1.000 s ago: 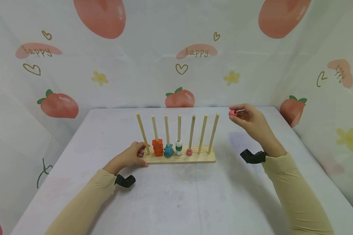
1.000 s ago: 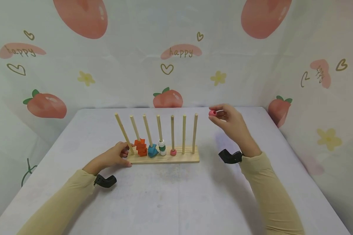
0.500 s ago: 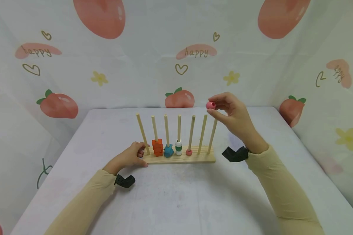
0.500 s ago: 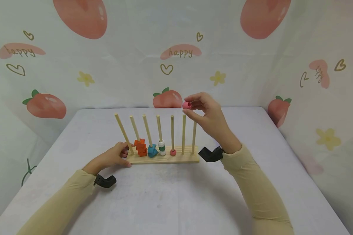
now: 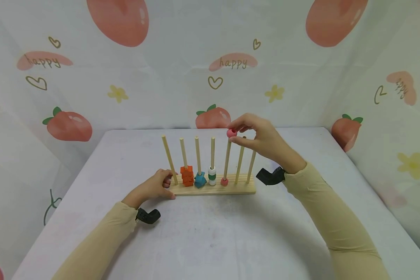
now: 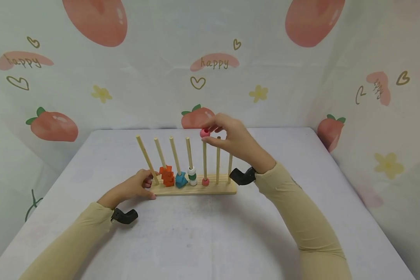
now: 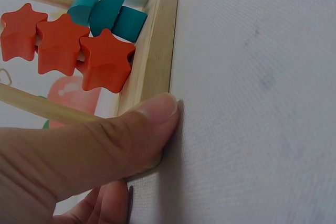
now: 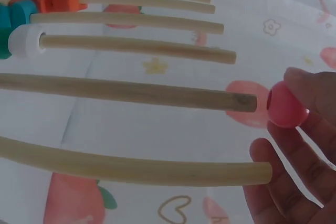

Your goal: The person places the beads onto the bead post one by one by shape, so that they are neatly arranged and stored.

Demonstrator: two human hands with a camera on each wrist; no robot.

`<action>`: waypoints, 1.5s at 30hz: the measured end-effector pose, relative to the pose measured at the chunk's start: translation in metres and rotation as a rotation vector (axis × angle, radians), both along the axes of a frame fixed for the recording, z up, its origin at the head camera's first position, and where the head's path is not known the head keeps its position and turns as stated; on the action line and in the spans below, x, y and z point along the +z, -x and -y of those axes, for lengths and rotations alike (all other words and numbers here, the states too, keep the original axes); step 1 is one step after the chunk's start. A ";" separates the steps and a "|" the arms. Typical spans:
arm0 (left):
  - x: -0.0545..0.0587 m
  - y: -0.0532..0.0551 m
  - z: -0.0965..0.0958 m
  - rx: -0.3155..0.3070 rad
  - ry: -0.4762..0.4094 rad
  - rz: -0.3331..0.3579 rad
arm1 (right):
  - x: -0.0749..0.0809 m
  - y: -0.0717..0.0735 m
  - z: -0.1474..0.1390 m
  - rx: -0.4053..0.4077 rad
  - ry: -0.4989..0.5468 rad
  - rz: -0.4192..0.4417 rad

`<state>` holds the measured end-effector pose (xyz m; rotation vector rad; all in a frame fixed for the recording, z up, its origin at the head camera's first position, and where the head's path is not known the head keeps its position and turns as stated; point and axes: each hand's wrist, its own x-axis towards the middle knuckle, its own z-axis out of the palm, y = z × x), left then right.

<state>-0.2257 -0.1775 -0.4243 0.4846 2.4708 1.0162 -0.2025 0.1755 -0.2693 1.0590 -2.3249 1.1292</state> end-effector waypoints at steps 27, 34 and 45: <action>0.002 -0.001 0.000 0.016 0.000 0.014 | -0.006 0.006 -0.001 0.045 -0.083 -0.009; 0.002 -0.001 -0.001 0.022 0.010 0.017 | -0.006 0.006 -0.001 0.042 -0.085 -0.001; 0.003 -0.004 0.003 0.002 -0.008 0.031 | -0.007 0.001 -0.012 -0.039 0.038 0.050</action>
